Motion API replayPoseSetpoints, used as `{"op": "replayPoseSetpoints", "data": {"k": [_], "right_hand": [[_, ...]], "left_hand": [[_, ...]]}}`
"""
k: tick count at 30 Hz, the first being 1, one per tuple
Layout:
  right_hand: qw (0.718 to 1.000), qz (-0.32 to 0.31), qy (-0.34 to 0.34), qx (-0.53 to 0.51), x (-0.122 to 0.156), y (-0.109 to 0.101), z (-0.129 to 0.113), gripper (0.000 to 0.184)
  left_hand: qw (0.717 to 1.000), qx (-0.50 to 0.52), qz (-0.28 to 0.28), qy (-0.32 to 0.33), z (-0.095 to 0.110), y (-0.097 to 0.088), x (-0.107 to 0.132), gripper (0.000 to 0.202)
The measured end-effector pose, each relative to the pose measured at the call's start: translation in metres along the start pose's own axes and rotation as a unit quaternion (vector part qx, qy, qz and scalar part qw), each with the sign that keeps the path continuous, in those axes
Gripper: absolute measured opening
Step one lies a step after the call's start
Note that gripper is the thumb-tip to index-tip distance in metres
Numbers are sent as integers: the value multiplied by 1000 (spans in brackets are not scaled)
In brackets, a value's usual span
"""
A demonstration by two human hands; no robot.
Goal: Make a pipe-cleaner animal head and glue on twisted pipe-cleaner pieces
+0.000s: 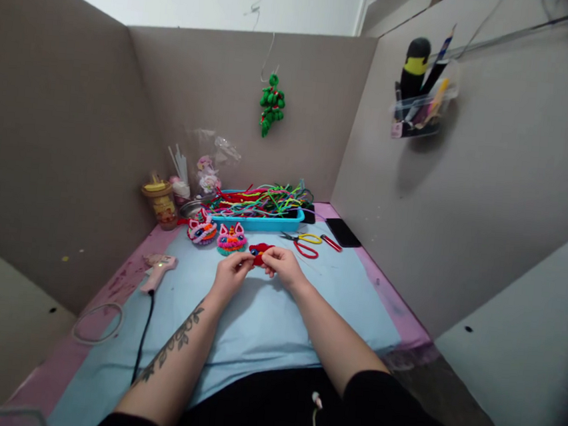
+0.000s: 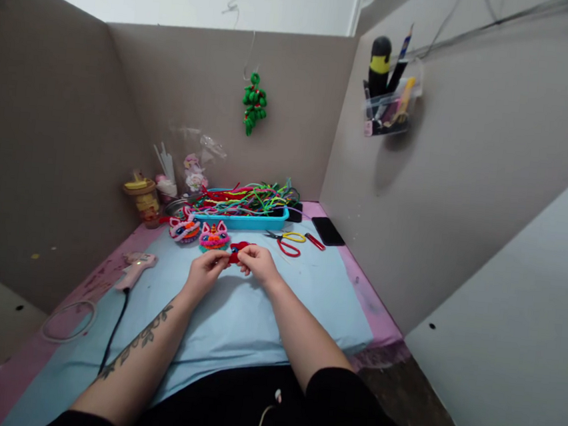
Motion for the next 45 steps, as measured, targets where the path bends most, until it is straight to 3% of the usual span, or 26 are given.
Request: {"op": "replayPoseSetpoints", "data": {"k": [45], "right_hand": [[1000,1,5,16,-3,-3,7,26]], "left_hand": [[999,1,-34,3,-1,-1,-1,17]]}}
Point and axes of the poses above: each hand's wrist, its own x-axis away from the middle knuckle, its own y-axis out of the palm, z = x × y, the point moved 2 cm from there along -x, towards the middle knuckle, and after that the axes turned 14 degrees about y, right-handed, at the moved point
